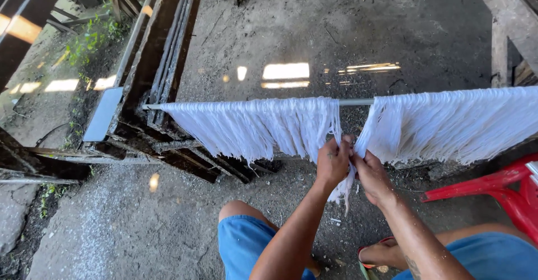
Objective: A person is manually separating and smoothing out bundles of white threads hanging from a horizontal bar on a wooden frame.
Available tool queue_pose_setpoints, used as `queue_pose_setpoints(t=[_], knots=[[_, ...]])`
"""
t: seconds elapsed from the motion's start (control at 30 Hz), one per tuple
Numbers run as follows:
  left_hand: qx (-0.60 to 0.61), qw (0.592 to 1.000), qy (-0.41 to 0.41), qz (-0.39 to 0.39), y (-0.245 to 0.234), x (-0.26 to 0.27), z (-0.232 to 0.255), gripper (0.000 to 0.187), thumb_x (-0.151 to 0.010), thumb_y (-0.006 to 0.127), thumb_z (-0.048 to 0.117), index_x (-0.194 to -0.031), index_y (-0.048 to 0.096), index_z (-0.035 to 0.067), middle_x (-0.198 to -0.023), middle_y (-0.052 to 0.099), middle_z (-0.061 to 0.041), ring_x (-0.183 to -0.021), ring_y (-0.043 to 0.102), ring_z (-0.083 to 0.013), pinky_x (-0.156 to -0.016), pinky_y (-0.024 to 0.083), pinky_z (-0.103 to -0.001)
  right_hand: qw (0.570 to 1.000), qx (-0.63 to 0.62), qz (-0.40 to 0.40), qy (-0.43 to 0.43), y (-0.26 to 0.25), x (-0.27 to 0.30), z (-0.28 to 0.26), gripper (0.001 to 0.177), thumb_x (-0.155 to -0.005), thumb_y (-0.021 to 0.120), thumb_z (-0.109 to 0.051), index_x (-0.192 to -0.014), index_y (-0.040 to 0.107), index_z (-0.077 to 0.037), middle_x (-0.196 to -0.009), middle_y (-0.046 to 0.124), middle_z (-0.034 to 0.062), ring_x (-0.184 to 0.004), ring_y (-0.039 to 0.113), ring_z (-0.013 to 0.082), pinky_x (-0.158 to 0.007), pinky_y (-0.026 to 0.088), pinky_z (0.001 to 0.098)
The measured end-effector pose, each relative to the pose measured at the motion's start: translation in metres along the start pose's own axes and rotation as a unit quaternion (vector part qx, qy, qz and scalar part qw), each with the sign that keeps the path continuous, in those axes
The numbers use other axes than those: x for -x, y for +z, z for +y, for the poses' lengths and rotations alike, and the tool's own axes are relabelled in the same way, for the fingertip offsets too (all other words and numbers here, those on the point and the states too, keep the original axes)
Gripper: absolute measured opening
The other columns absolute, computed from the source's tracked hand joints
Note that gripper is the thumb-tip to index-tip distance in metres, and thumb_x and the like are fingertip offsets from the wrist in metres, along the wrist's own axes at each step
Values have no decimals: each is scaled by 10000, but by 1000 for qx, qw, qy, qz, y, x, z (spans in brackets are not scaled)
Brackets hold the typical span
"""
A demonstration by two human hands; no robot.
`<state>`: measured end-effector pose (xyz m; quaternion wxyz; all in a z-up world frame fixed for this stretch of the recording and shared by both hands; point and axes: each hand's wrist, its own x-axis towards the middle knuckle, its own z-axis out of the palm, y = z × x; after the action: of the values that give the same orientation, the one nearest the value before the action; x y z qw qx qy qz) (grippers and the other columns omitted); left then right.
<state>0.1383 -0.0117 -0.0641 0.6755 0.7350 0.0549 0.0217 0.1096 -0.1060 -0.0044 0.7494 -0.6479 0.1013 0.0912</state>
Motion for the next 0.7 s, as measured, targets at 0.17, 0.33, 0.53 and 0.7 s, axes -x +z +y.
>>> queue_pose_setpoints(t=[0.17,0.33,0.53,0.7], knots=[[141,986,-6,86,1,43,42,406,-1131,474,313,-928,730,73,-987,748,-146,-883,607,-199,-809,466,-352,991,114,67,2,-27,-34,25,354,-1040,643,-390,-953,701,-51,-816,671,126,-783,641,278,-675,516,432],[271,959,-38,73,-4,71,63,484,-1127,498,271,-727,614,25,-570,391,-25,-601,484,-152,-653,390,-264,928,360,78,-52,-60,-92,47,528,-1022,556,-467,-1035,714,37,-987,713,330,-1112,621,550,-929,466,620],[256,965,-52,15,-4,68,-16,511,-1089,380,523,-907,659,135,-560,482,12,-511,431,-91,-527,317,-280,902,430,-15,38,-27,-73,57,649,-936,454,-594,-933,734,-8,-920,762,247,-945,698,373,-810,459,465],[225,973,-14,41,5,57,-62,466,-1138,443,440,-772,585,189,-609,471,36,-593,426,-84,-600,329,-277,904,421,-73,13,-38,-99,109,557,-980,407,-508,-954,714,-43,-771,774,184,-741,711,303,-682,483,434]])
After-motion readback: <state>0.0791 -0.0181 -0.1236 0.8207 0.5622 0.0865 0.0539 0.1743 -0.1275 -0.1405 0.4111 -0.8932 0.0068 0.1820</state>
